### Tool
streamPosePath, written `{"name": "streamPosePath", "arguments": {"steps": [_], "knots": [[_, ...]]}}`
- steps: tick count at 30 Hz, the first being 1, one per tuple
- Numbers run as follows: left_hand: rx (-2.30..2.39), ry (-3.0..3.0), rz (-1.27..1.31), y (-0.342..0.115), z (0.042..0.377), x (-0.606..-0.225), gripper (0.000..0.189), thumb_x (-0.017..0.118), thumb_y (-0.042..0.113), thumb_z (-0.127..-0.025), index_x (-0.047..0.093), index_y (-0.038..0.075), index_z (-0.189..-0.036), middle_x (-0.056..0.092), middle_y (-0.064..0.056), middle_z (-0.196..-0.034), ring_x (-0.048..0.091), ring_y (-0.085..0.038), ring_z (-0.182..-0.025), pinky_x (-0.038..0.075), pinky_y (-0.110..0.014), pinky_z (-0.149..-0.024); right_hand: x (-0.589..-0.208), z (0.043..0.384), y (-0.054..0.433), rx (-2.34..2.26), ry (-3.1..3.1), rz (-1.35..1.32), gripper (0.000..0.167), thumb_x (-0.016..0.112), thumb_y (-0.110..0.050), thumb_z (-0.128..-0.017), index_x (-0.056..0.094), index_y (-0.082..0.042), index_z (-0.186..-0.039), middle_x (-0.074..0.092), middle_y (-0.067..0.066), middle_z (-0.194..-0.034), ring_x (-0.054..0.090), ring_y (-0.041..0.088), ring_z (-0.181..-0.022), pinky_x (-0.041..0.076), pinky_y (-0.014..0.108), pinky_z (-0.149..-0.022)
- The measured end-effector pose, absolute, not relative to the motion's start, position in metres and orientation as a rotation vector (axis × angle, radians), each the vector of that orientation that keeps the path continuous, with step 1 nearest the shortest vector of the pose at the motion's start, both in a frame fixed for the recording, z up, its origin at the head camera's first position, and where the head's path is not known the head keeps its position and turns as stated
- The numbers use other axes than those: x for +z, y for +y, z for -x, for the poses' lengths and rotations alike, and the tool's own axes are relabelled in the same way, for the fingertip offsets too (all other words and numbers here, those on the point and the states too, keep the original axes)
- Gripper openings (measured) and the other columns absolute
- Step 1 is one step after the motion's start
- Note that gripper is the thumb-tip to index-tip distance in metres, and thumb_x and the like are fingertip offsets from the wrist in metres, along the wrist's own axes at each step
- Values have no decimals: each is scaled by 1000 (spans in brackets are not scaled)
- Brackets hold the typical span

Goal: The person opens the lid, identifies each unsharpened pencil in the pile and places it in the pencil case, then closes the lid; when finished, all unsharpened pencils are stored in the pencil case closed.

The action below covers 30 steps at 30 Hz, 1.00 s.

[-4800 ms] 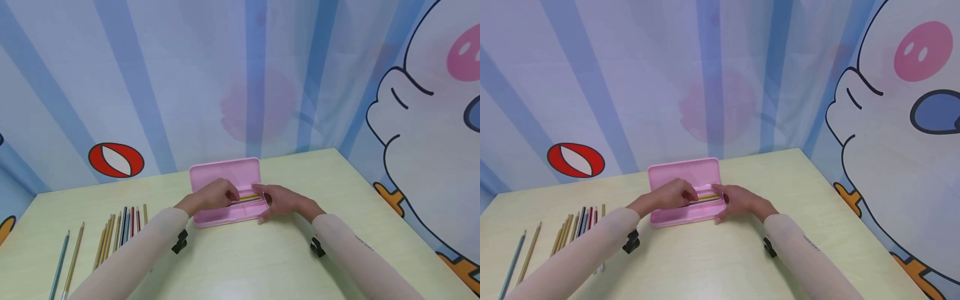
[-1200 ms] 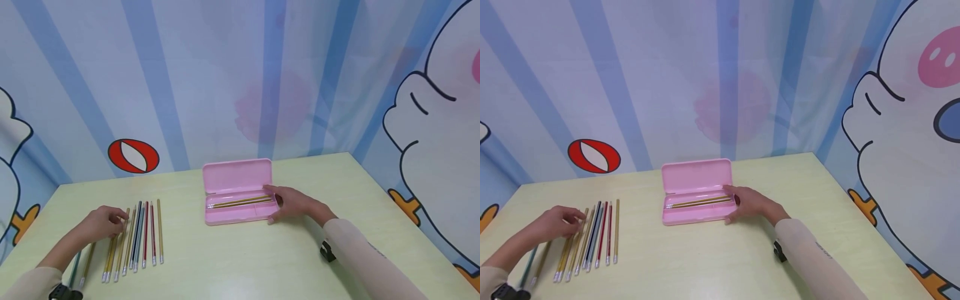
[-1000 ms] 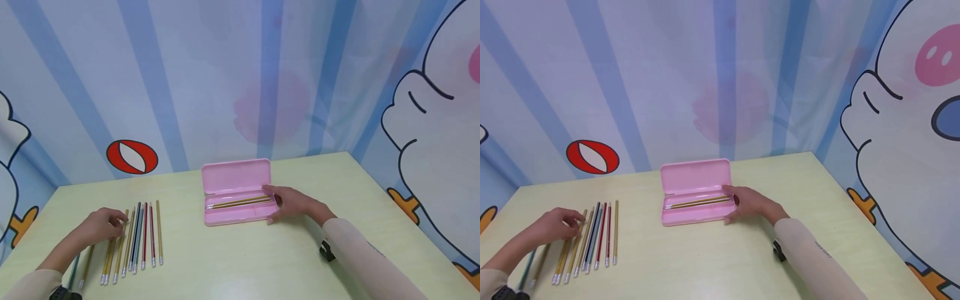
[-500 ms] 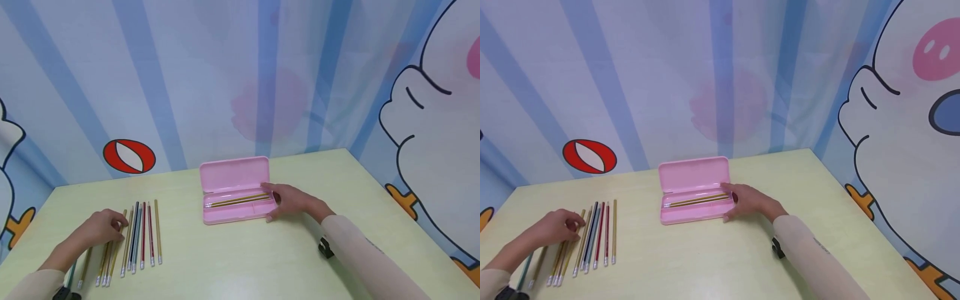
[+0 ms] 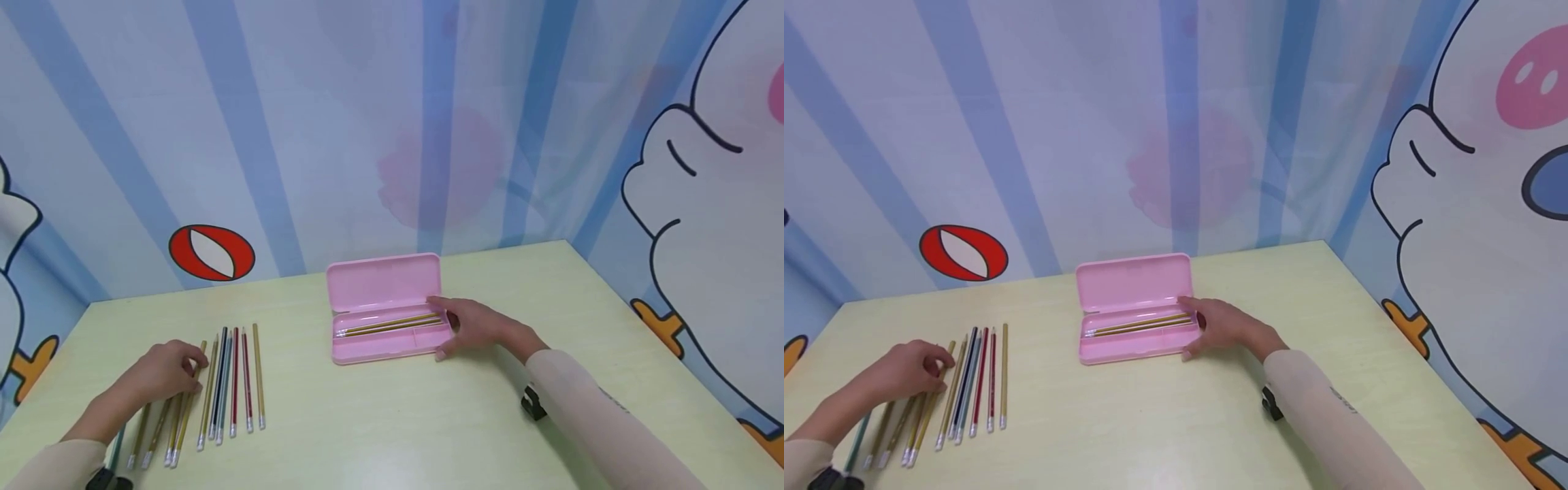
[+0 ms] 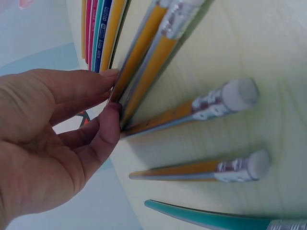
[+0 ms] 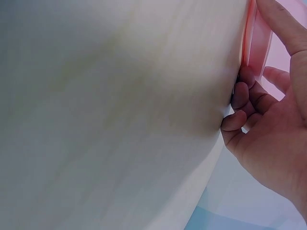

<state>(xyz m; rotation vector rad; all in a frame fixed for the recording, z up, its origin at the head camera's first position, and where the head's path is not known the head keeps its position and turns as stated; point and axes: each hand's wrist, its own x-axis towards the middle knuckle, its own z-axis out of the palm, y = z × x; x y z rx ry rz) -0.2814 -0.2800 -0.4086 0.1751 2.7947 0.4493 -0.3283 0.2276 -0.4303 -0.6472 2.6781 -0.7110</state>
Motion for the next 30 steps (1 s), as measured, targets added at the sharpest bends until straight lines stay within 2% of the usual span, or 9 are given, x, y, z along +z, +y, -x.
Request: {"name": "streamPosePath", "arguments": {"steps": [7, 20, 24, 30], "knots": [[430, 2793, -159, -277, 281, -407, 30, 77, 1, -79, 69, -6, -107, 67, -12, -86, 58, -22, -74, 51, -38, -66, -432, 327, 227, -738, 2665, 612, 107, 88, -41, -73, 30, -15, -158, 53, 12, -138, 49, 23, -113, 44, 40, -100], [431, 2816, -170, -270, 280, -409, 35, 77, 1, -78, 67, -6, -111, 61, -10, -82, 53, -22, -72, 46, -35, -63, -433, 330, 228, -749, 2656, 655, 108, 89, -40, -72, 30, -12, -158, 55, 12, -127, 48, 24, -108, 44, 37, -93], [439, 2806, -138, -272, 278, -409, 34, 75, 1, -79, 66, -6, -112, 62, -10, -82, 54, -22, -71, 47, -35, -62, -433, 330, 228, -747, 2651, 666, 107, 88, -41, -73, 29, -11, -158, 54, 12, -130, 48, 24, -110, 44, 38, -95], [551, 2753, -91, -274, 275, -409, 34, 72, -1, -83, 62, -10, -115, 66, -12, -81, 62, -16, -60, 52, -35, -58, -431, 329, 228, -740, 2656, 636, 107, 88, -41, -73, 29, -13, -158, 52, 14, -140, 48, 25, -114, 45, 40, -100]]}}
